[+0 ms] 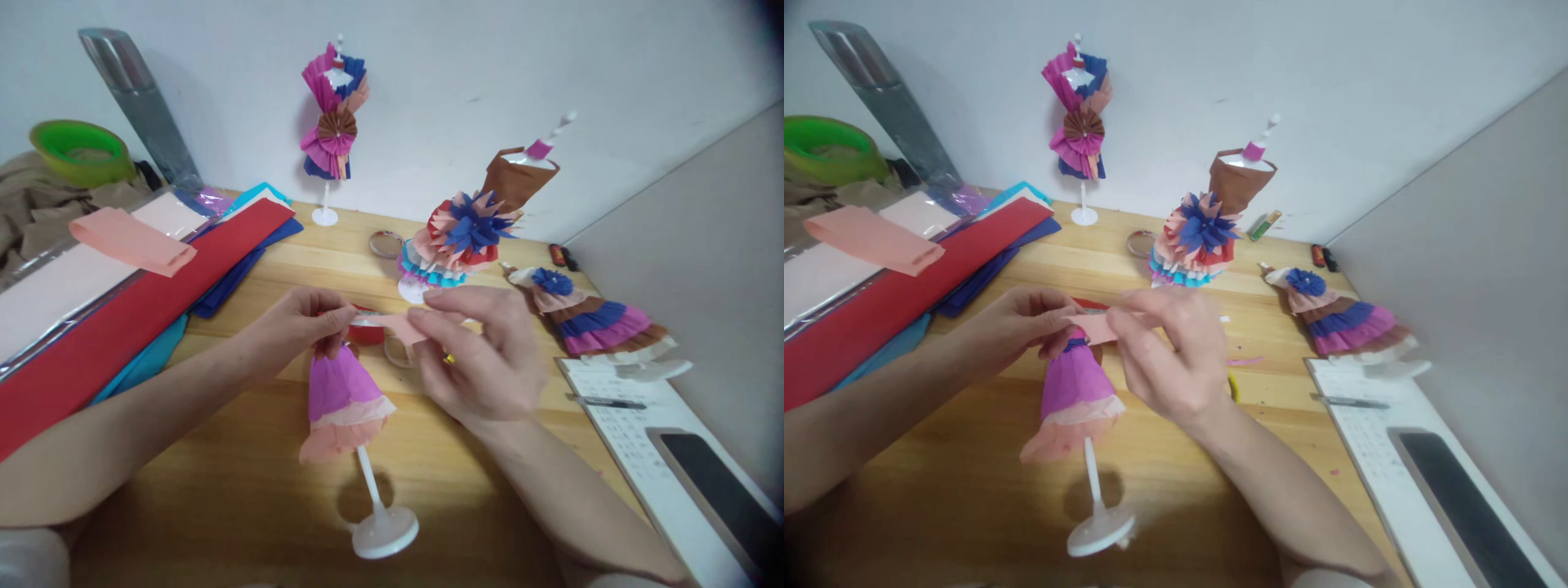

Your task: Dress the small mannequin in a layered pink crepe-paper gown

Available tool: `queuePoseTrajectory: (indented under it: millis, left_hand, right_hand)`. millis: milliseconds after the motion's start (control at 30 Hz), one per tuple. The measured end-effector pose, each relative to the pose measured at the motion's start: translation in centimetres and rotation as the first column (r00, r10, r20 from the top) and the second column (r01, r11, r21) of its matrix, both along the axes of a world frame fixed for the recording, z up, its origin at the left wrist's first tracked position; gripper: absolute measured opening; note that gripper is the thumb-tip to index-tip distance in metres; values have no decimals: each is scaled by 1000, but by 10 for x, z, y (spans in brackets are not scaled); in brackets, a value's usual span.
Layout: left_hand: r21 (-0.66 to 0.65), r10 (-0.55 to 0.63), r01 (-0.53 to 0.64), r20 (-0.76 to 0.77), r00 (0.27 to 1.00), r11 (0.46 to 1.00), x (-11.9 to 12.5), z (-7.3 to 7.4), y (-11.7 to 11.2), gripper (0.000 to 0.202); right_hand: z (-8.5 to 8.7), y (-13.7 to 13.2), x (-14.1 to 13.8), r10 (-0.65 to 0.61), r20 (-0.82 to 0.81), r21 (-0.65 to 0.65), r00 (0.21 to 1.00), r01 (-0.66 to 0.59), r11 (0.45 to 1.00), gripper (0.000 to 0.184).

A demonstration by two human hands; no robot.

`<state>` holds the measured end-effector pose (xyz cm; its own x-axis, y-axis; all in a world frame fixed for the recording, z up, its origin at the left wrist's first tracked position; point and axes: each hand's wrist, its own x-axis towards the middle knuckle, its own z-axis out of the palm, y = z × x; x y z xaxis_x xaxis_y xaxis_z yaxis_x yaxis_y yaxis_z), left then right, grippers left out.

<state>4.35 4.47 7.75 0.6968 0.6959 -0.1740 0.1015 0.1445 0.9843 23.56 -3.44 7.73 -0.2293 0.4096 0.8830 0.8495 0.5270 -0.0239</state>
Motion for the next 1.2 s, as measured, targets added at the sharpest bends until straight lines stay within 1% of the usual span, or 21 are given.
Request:
queuePoseTrajectory:
  millis: [67,167,233,367,433,533,600,667,700,767,800,833,867,900,967,1033,1067,1100,1133,1200]
  left_hand:
    - [-8,-7,7,23,1000,1000,0,0,-1,32]
    - [-11,-5,6,59,998,1000,-1,0,0,33]
    - [-23,2,-1,67,998,1000,-2,-1,0,34]
    - [-59,15,-11,66,998,998,-3,-1,-1,33]
    - [-70,35,-30,67,997,997,-2,0,-2,32]
    - [-85,52,-46,72,996,995,-1,0,-2,33]
    - [-89,63,-57,69,996,994,0,0,-2,33]
    - [-76,78,-73,63,995,994,-1,-1,0,33]
    - [-60,80,-77,55,995,995,-2,-1,1,33]
    - [-21,90,-89,35,995,996,-3,-2,4,30]
    - [-2,99,-99,24,995,995,-4,-2,5,29]
    - [12,107,-107,16,994,994,-4,-2,6,29]
    - [19,117,-117,13,993,993,-4,-2,6,29]
    - [16,126,-126,15,992,992,-4,-3,7,29]
    - [-12,143,-143,25,989,990,-5,-3,7,23]
    - [-53,160,-158,36,987,986,-5,-3,6,24]
    - [-71,166,-163,41,985,984,-5,-2,5,28]
    - [-84,165,-161,45,985,983,-5,-2,5,31]
    - [-92,158,-153,49,986,984,-5,-2,4,31]
    - [-105,132,-126,58,990,986,-6,-1,4,32]
  right_hand:
    - [-5,0,-4,17,94,6,995,-18,1000,24]
    - [-12,2,-11,14,145,-39,989,-9,999,19]
    - [-15,4,-14,15,133,-82,991,-4,997,18]
    - [-20,5,-18,31,25,-191,999,-25,981,14]
    - [-21,5,-17,47,52,-215,998,-35,976,15]
    - [-21,4,-16,41,153,-229,987,-5,973,17]
    - [-21,2,-15,46,178,-255,983,0,967,18]
    - [-20,0,-15,74,136,-266,988,-36,963,16]
    - [-19,-1,-15,89,80,-252,993,-67,965,14]
    - [-16,-1,-13,89,-106,-209,990,-110,972,14]
    - [-14,0,-12,73,-228,-192,971,-118,974,14]
    - [-12,2,-10,53,-356,-182,933,-125,975,13]
    - [-10,4,-9,36,-476,-184,879,-140,973,10]
    - [-8,7,-7,21,-587,-194,810,-165,967,7]
    - [-5,13,-3,-18,-766,-234,643,-253,939,6]
    - [-4,17,1,-89,-875,-283,475,-353,892,7]
    - [-5,19,4,-132,-905,-304,405,-399,865,8]
    - [-5,20,7,-169,-920,-322,354,-436,840,10]
    - [-6,22,10,-193,-924,-337,330,-467,818,12]
    - [-9,25,17,-197,-907,-381,372,-529,758,13]
